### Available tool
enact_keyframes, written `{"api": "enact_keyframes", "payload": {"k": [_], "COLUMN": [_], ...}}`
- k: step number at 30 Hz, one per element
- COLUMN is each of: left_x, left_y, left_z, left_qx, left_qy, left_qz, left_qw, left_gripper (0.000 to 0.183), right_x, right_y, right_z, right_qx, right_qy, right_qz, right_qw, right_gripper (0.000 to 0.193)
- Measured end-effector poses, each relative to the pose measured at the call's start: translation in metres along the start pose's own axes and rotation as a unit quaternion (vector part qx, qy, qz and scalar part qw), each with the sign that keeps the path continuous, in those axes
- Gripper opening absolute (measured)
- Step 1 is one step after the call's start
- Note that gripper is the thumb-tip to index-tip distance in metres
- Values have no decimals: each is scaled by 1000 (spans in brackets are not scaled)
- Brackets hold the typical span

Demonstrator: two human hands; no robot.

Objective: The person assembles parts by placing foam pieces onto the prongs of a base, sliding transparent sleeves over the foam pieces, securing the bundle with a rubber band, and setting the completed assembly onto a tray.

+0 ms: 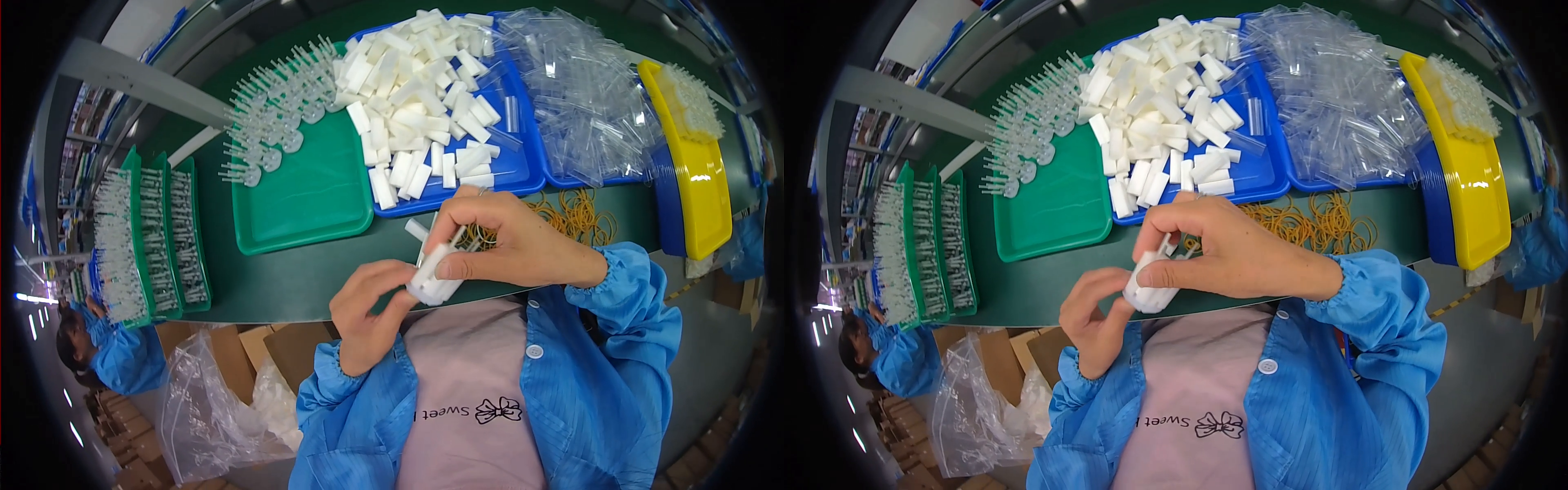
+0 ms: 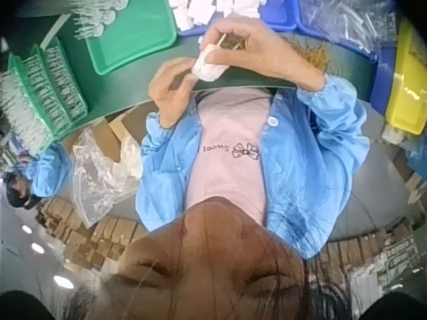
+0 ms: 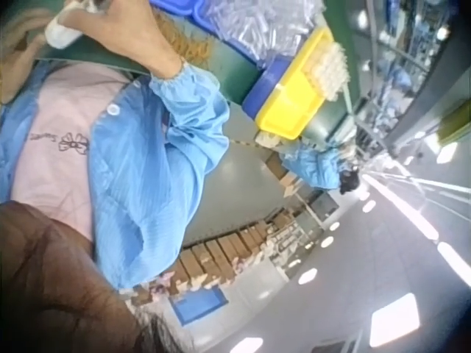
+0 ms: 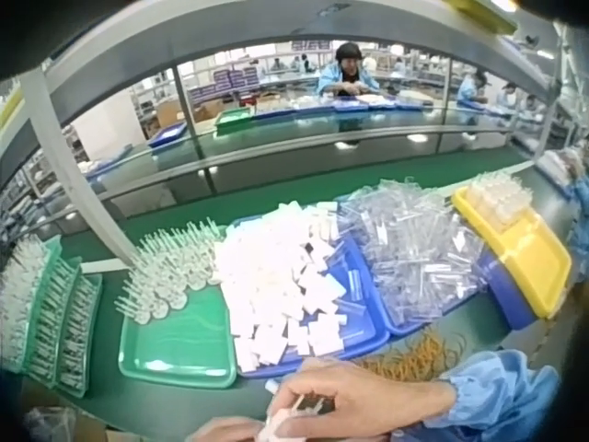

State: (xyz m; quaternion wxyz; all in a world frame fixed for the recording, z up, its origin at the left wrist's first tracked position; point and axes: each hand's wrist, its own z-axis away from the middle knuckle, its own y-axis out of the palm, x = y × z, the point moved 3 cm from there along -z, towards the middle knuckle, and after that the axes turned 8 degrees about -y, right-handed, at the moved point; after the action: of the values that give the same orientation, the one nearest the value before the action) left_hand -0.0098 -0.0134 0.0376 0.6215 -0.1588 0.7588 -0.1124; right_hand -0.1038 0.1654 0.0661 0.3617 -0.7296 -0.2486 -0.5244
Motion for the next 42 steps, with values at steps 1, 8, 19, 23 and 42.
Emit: {"api": "enact_keyframes", "payload": {"k": [1, 8, 19, 23, 42], "left_x": [6, 42, 25, 11, -10], "left_y": [0, -25, -27, -23, 4], "left_z": [5, 21, 24, 23, 11], "left_qx": [-7, -167, -174, -162, 15], "left_qy": [-7, -123, -75, 11, 154], "left_qz": [0, 219, 64, -77, -127], "left_qw": [1000, 953, 980, 984, 980], "left_gripper": [20, 16, 18, 26, 38], "right_x": [-3, -42, -52, -41, -40], "right_y": [3, 21, 65, 34, 5], "right_z": [-1, -3, -9, -5, 5], "right_qx": [9, -29, 11, -32, -175], "right_qy": [1, -91, -141, -92, 115], "right_qz": [-4, 276, 536, 316, -271], "right_qw": [1000, 956, 832, 944, 939], "right_gripper": [21, 31, 33, 27, 21]}}
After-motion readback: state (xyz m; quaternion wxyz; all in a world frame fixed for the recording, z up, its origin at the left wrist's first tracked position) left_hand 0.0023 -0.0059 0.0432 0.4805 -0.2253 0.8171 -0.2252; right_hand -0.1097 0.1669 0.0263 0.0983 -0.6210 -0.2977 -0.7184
